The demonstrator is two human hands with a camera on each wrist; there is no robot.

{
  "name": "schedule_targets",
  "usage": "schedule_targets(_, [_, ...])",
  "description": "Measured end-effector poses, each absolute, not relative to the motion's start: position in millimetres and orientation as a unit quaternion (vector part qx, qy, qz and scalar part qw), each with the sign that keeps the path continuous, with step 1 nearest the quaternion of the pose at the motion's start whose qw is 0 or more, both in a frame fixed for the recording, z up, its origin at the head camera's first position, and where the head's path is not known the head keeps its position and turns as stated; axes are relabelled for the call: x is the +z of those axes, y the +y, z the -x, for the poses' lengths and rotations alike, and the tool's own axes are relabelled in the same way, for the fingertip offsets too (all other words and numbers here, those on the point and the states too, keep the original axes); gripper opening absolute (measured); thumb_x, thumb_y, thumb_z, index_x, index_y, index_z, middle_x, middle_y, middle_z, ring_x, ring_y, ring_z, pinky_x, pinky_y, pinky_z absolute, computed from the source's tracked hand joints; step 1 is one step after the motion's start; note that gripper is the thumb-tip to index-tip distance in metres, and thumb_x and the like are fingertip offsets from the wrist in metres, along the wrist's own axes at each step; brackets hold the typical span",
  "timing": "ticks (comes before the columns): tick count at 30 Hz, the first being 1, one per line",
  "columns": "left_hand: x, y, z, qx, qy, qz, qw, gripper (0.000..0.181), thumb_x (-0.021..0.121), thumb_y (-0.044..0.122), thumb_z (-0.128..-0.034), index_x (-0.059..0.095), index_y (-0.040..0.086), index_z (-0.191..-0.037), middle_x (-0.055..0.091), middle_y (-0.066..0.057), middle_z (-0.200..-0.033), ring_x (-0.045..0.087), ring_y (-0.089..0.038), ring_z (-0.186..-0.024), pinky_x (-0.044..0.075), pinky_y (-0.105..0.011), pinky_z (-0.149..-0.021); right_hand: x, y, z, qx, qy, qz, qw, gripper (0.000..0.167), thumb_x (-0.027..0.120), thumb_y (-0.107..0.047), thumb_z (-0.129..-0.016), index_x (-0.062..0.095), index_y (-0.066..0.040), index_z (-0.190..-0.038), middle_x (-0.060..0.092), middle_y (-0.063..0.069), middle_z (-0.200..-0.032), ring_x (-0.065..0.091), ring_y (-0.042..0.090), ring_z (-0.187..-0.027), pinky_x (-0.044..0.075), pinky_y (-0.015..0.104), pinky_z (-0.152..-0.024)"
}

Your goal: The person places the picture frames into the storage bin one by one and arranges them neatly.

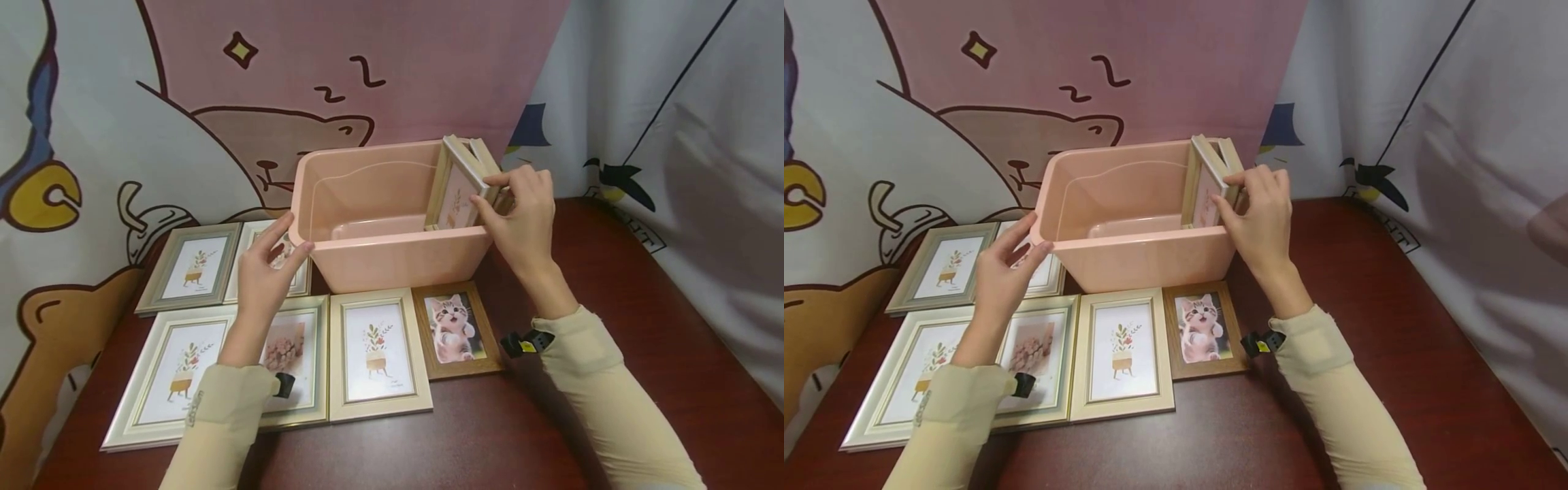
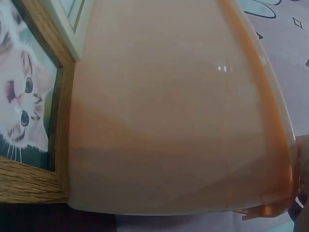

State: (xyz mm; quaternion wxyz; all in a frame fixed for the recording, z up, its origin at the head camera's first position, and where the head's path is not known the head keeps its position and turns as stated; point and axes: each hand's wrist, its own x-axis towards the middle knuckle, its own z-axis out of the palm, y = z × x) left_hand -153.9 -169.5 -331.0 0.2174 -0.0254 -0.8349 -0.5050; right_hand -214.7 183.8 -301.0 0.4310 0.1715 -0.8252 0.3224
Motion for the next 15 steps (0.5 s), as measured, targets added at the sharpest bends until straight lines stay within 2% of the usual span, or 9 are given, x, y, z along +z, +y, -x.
schedule_targets(7, [-330.0, -170.1, 153.4, -0.504, -0.836, 0.022, 0.217, 0.054, 0.074, 0.025, -0.0907, 0.057, 0.015, -0.141, 0.055, -0.001, -0.148, 0.048, -0.018, -0.140, 0.047, -0.040, -0.114, -302.7, 181.7, 214.3, 0.312, -0.834, -0.164, 0.424, 0.030, 0.083, -0.011, -0.080, 0.069, 0.001, -0.103, 0.060, 0.022, -0.092, 0.043, 0.038, -0.088, 0.033, 0.044, -0.076])
schedule_targets(15, [-331.8, -169.8, 155.2, -0.508, -0.833, 0.023, 0.216, 0.053, 0.074, 0.024, -0.0908, 0.057, 0.016, -0.141, 0.055, 0.000, -0.148, 0.048, -0.018, -0.140, 0.047, -0.040, -0.114, -300.7, 182.5, 209.7, 0.307, -0.854, -0.143, 0.394, 0.029, 0.084, -0.011, -0.079, 0.069, 0.003, -0.098, 0.057, 0.021, -0.099, 0.042, 0.037, -0.094, 0.036, 0.044, -0.077])
